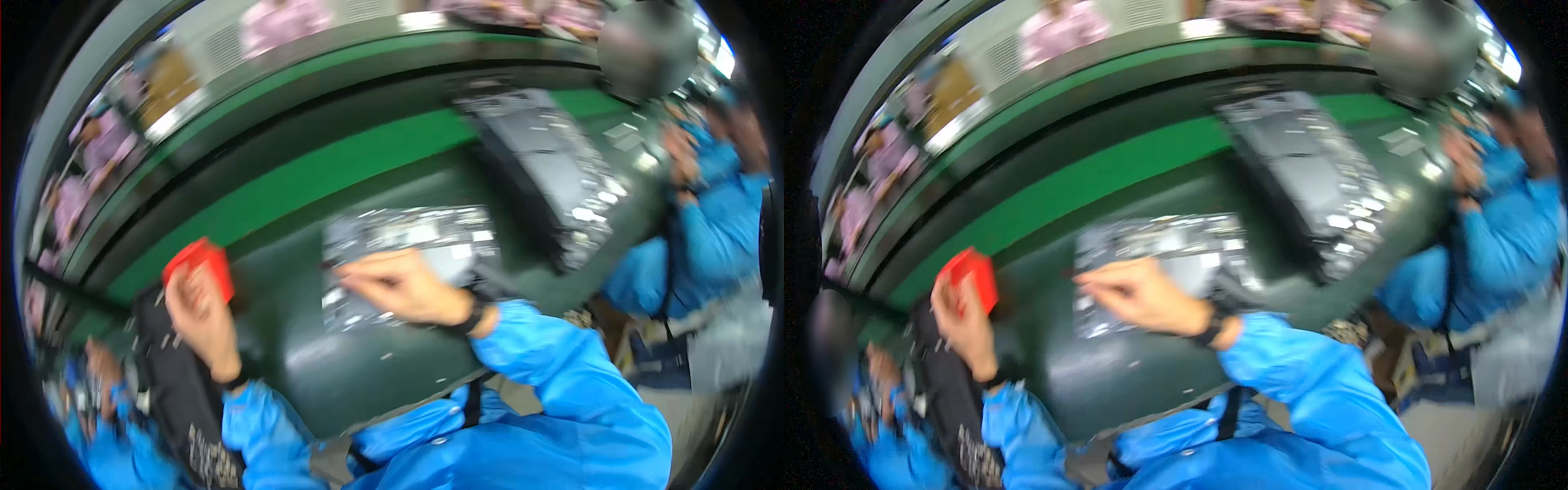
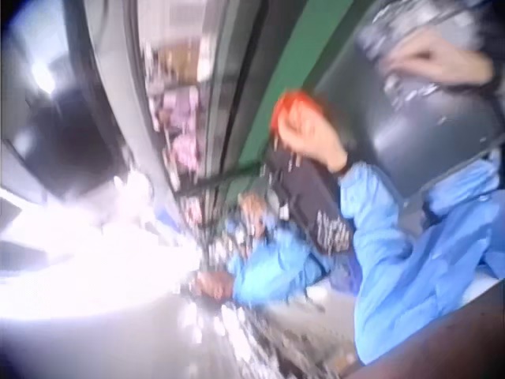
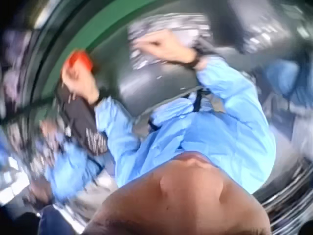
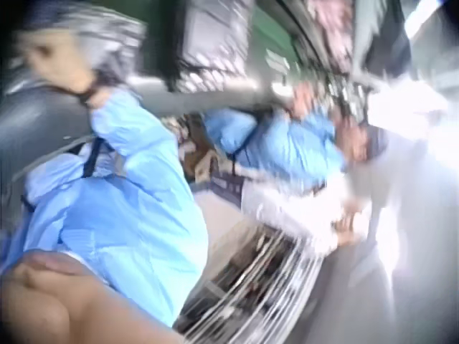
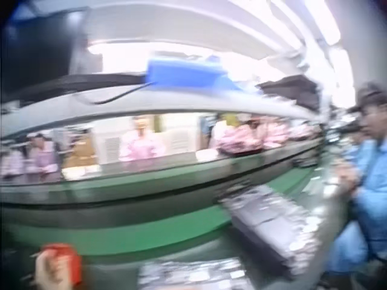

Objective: Assembling internal components, including wiring and circuit boards, into an electronic device housing on a production line.

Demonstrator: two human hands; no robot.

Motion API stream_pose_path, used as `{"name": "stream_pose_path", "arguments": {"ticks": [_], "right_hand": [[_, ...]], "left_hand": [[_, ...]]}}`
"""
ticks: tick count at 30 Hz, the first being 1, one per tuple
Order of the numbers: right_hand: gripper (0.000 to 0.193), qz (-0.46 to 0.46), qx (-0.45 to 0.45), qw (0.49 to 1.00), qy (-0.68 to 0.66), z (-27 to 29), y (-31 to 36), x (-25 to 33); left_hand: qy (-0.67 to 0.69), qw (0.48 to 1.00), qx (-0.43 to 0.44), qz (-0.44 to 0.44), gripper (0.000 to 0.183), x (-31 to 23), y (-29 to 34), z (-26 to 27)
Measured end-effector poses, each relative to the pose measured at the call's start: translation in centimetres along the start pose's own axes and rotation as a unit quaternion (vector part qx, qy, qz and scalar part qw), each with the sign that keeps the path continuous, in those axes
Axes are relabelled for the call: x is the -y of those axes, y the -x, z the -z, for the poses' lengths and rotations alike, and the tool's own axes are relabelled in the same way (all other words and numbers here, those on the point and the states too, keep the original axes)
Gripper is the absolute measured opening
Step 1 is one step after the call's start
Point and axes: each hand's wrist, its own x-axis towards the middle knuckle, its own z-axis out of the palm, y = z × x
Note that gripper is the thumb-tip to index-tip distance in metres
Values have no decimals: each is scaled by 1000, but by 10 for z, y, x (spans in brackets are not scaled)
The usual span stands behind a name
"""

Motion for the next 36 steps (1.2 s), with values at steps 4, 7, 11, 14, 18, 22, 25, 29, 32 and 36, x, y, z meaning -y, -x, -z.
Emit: {"name": "stream_pose_path", "arguments": {"ticks": [4, 7, 11, 14, 18, 22, 25, 29, 32, 36], "right_hand": [[24, 74, -16, 996, 44, -17, -2, -5], [31, 92, 20, 985, 145, -12, 4, 0], [26, 61, 2, 990, 126, 2, 0, 10], [42, -12, -78, 995, 60, 0, -3, 0], [32, -202, -10, 900, -386, 10, -8, 4], [29, -198, -4, 884, -423, 8, -11, -10], [28, -173, -8, 911, -373, 4, -11, -5], [21, -138, -55, 938, -312, 18, -9, -3], [20, -154, -131, 932, -302, 47, -13, 11], [27, -136, -177, 922, -318, 78, 3, 7]], "left_hand": [[-6, 955, 294, 46, 26, -35, 39, -17], [31, 940, 335, 49, 28, -44, 64, -56], [119, 936, 325, 62, 39, -41, 71, -72], [187, 911, 356, 93, 42, -48, 71, -67], [149, 915, 371, 56, 46, -73, 71, -74], [184, 916, 345, 91, 46, -83, 64, -77], [131, 922, 361, 51, 41, -77, 62, -67], [83, 888, 449, 54, 31, -101, 57, -85], [26, 895, 424, -133, 36, -111, 51, -108], [-68, 877, 413, -235, 55, -85, 50, -144]]}}
